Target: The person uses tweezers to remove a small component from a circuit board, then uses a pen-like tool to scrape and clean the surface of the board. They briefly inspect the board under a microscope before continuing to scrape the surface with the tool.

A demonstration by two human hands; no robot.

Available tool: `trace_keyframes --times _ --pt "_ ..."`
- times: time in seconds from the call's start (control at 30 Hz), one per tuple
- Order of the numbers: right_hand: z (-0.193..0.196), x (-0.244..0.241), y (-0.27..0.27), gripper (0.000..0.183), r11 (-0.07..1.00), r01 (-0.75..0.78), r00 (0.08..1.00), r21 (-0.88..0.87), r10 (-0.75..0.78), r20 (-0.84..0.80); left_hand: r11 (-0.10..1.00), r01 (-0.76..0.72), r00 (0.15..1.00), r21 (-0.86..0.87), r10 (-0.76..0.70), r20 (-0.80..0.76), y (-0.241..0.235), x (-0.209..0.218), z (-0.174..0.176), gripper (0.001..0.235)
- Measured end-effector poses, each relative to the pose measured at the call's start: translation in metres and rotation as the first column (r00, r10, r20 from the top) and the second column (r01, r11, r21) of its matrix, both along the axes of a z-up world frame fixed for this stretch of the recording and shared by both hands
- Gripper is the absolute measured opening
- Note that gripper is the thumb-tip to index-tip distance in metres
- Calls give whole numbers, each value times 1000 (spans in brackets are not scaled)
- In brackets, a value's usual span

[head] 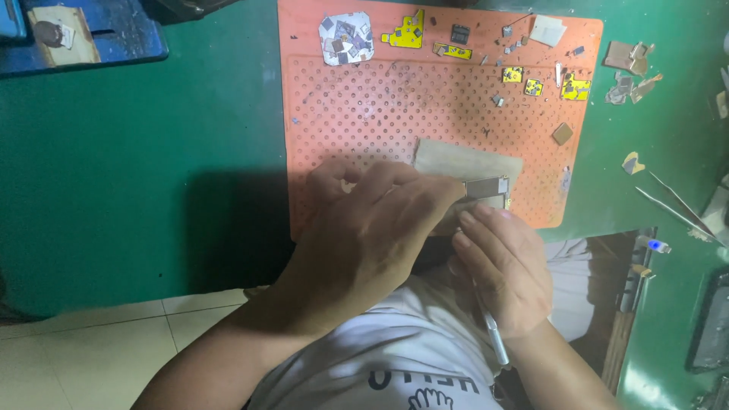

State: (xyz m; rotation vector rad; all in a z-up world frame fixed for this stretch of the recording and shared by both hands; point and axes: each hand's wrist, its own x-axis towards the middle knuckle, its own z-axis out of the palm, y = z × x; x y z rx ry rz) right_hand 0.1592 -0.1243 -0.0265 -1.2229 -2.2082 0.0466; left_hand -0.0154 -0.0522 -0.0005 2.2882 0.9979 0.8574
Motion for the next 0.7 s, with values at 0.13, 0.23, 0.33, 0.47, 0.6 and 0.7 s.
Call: trace_keyframes --times 0.13,0.23,0.33,0.47,0.6,0.7 --pt "-3 -5 1 16 1000 6 1000 5 -6 -31 1000 -6 1000 13 6 18 0 -1 -2 18" --pt "-7 -5 0 14 999 35 999 15 -34 -26 1000 -5 1000 2 5 8 1 0 -3 18" --pt "-11 -6 1 13 998 38 998 39 -36 -50 1000 -9 1000 7 9 -3 2 0 -2 19" --pt "-12 -9 3 11 996 50 996 70 -44 -78 999 -26 999 -34 27 36 2 0 -2 23" --pt "-10 -12 5 11 996 57 994 76 -50 -92 998 -20 999 -58 23 50 2 0 -4 26" --pt "-9 -13 6 11 997 50 995 62 -45 -90 999 -35 999 -13 35 7 3 0 -5 20"
